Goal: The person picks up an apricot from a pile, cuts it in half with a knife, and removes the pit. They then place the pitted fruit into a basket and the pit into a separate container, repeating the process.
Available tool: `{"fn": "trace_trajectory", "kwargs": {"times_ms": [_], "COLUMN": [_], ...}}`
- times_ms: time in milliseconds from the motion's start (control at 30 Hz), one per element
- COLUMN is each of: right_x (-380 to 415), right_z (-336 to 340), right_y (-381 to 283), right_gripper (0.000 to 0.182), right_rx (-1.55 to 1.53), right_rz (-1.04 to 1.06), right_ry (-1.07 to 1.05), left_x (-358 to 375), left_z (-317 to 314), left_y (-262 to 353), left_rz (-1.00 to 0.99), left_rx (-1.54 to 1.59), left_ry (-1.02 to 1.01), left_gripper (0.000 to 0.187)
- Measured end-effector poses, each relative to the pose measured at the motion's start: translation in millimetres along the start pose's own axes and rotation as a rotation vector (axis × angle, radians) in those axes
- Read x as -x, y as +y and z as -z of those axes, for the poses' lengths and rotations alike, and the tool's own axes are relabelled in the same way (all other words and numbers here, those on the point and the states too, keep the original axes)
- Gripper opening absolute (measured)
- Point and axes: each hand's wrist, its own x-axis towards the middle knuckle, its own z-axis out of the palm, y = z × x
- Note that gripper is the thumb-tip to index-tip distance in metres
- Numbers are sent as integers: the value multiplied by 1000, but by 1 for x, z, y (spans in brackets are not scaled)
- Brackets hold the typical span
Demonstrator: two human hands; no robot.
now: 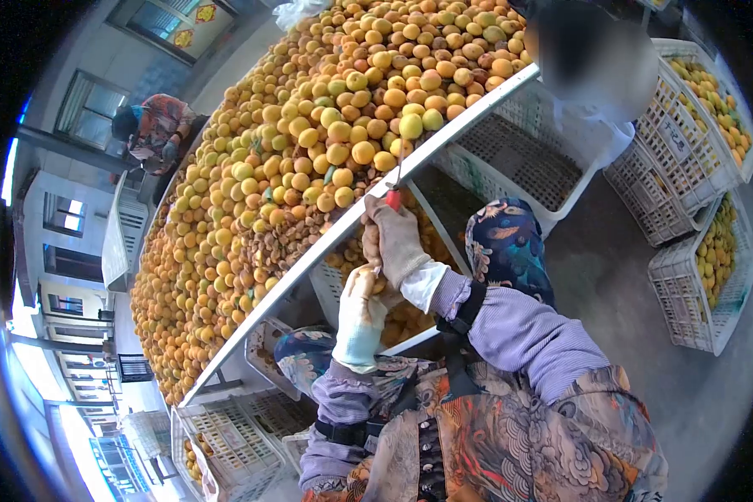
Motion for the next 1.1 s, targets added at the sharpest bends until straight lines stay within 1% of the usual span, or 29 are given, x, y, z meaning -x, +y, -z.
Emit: {"fn": "trace_trajectory", "kwargs": {"times_ms": [67, 100, 133, 200, 267, 300, 333, 400, 467, 500, 533, 567, 600, 633, 667, 733, 767, 800, 867, 933, 1000, 1033, 1067, 1100], "right_x": [-1, -2, -3, -2, -2, -1, -2, -3, -8, -9, -6, -2, 0, -3, -3, -5, -6, -6, -3, 1, 2, 2, 3, 4], "right_z": [-8, -3, 0, 5, 11, 14, 17, 25, 34, 39, 36, 31, 28, 31, 32, 35, 35, 35, 32, 28, 28, 28, 28, 27], "right_y": [-19, -25, -32, -36, -35, -35, -34, -32, -33, -34, -36, -40, -41, -37, -35, -33, -31, -30, -35, -37, -36, -35, -36, -38], "right_gripper": [31, 31, 32, 32, 30, 30, 29, 27, 26, 26, 26, 27, 28, 31, 31, 31, 30, 30, 28, 25, 23, 22, 22, 22], "right_rx": [-20, -24, -29, 48, 78, 75, 98, 117, 244, 331, 325, 431, 537, 592, 589, 634, 607, 603, 644, 666, 697, 668, 666, 666], "right_rz": [65, 86, 107, 139, 77, 78, 62, 40, 26, 36, 32, 7, -18, 8, 1, -32, -40, -44, -84, -98, -128, -131, -131, -169], "right_ry": [-25, -70, -115, -114, -66, -72, -50, -31, 19, -41, -42, -42, -45, -92, -97, -154, -145, -152, -200, -199, -179, -195, -201, -191], "left_x": [-4, -9, -16, -32, -54, -67, -78, -104, -112, -119, -124, -130, -131, -131, -131, -133, -136, -136, -137, -140, -148, -148, -150, -151], "left_z": [1, 3, 11, 27, 44, 52, 61, 85, 96, 111, 127, 141, 142, 142, 143, 145, 146, 147, 147, 150, 162, 164, 165, 169], "left_y": [29, 43, 50, 67, 74, 77, 85, 95, 105, 99, 93, 87, 91, 92, 94, 98, 99, 105, 118, 121, 120, 123, 125, 125], "left_rz": [3, -23, -58, -126, -154, -195, -186, -185, -112, -70, -69, -118, -169, -182, -180, -317, -297, -299, -245, -254, -344, -262, -263, -307], "left_rx": [149, 151, 167, 52, 26, -2, -115, -226, -198, -208, -214, -341, -467, -545, -550, -664, -614, -620, -854, -834, -1023, -1005, -1008, -950], "left_ry": [-15, 66, 95, 141, 192, 259, 250, 401, 480, 490, 492, 480, 467, 527, 534, 574, 632, 638, 609, 640, 616, 580, 584, 552], "left_gripper": [28, 31, 29, 26, 24, 24, 30, 32, 35, 35, 35, 33, 32, 28, 28, 27, 27, 27, 29, 31, 30, 29, 29, 28]}}
